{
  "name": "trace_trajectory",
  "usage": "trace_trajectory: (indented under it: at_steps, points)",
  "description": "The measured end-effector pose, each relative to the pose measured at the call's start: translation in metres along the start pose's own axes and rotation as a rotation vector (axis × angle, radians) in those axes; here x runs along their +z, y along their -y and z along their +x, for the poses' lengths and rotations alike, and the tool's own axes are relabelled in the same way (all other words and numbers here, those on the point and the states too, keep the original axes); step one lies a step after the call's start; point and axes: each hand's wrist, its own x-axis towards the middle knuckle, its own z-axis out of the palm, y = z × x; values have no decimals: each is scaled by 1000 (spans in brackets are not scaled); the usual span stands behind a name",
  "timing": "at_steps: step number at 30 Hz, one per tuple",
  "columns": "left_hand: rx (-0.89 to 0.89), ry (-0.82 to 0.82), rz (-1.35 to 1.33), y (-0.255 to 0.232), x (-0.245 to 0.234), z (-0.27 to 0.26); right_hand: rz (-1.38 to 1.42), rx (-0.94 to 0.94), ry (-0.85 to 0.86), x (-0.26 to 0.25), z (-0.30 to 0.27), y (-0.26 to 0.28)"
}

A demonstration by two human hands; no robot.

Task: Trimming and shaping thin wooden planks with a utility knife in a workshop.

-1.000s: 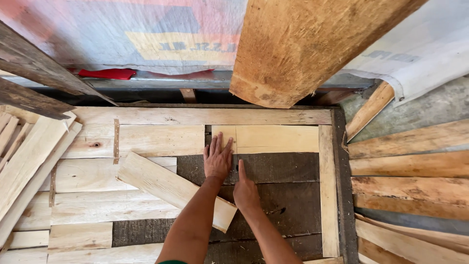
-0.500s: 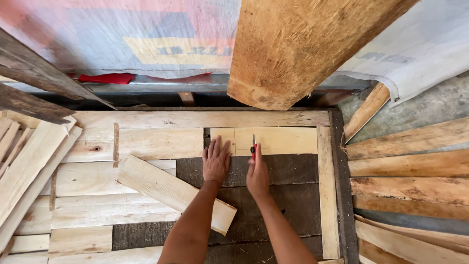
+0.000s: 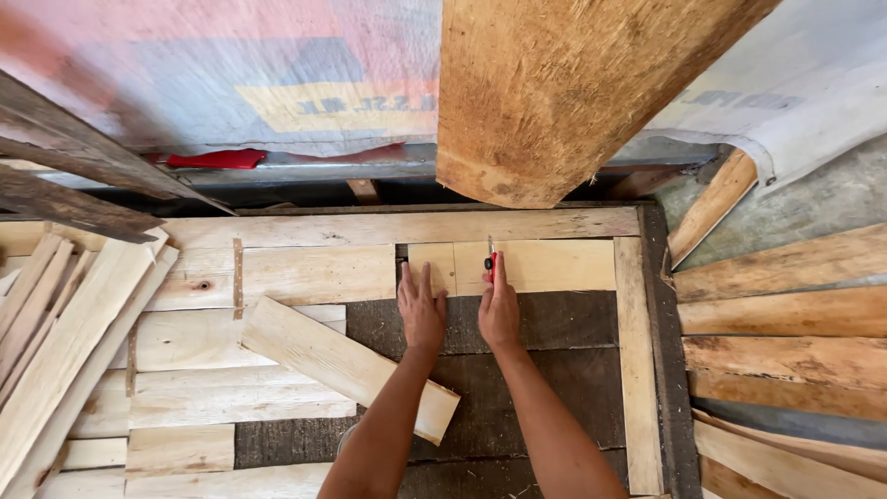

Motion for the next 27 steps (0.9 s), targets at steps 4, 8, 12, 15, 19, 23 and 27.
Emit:
trace_trajectory:
  at_steps: [4, 8, 12, 15, 19, 23, 27]
  points:
    - [-170, 21, -128, -24, -19, 9, 14, 2, -3, -1, -1, 3]
    - [-263, -27, -299, -20, -25, 14, 26, 15, 3, -2, 0, 1]
    - [-394, -9, -486, -16, -36, 17, 21, 18, 1, 2, 3, -7]
    - [-255, -111, -462, -7, -40, 11, 16, 32, 16, 0, 4, -5]
    - [-475, 17, -607, -5, -54, 17, 21, 23, 13, 5, 6, -15]
    - [-505, 12, -821, 20, -39, 15, 15, 67, 33, 7, 9, -20]
    - [-465, 31, -950, 38, -27, 11, 92, 78, 42, 1, 9, -16]
